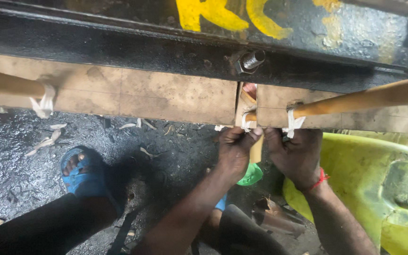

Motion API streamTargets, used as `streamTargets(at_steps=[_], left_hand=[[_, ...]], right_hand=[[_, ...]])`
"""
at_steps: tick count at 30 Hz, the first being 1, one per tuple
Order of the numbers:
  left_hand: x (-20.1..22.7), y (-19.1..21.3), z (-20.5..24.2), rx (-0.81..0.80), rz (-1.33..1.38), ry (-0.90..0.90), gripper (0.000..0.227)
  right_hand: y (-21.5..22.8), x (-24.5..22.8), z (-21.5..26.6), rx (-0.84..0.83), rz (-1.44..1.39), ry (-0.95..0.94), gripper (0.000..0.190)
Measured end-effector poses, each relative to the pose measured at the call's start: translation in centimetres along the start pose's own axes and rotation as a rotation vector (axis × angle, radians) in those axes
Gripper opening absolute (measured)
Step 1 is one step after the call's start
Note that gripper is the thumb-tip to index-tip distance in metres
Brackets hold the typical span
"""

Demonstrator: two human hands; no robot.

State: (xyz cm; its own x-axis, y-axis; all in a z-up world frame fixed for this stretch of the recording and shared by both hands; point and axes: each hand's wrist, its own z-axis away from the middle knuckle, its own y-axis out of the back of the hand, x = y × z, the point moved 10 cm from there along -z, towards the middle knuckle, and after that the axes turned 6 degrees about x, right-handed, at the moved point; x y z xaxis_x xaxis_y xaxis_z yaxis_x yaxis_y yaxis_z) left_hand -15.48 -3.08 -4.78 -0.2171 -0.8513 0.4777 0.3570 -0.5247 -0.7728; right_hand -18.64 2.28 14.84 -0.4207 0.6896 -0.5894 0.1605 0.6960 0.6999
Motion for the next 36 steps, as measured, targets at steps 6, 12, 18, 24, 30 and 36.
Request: streamTargets(at_steps=[6,12,18,24,30,36], left_hand=[[-0.7,1.2,0.9,0.117,0.094,0.068,0.014],[-0.3,1.1,0.7,0.028,0.119,-0.004,0.013],[-0.4,1.1,0.3,0.073,-0.028,-0.120,0.014],[-0.2,-0.1,0.8,0.080,-0.006,-0.201,0.009],[-1.1,0.1,0.3,0.161,0.038,-0.239,0.007],[-2.6,1.2,-0.5,0.259,0.056,-0.256,0.013]], right_hand=[[-1.0,3.7,2.4,-0.038,-0.090,-0.271,0.005],[-0.4,1.0,3.1,-0.077,0.313,0.194,0.023],[-0.1,0.8,4.3,-0.118,0.357,0.439,0.036],[0.9,3.2,2.8,-0.155,0.278,0.203,0.012],[-0.2,3.5,0.2,-0.301,0.218,0.120,0.020],[-0.5,6.6,1.0,-0.355,0.137,-0.041,0.016]])
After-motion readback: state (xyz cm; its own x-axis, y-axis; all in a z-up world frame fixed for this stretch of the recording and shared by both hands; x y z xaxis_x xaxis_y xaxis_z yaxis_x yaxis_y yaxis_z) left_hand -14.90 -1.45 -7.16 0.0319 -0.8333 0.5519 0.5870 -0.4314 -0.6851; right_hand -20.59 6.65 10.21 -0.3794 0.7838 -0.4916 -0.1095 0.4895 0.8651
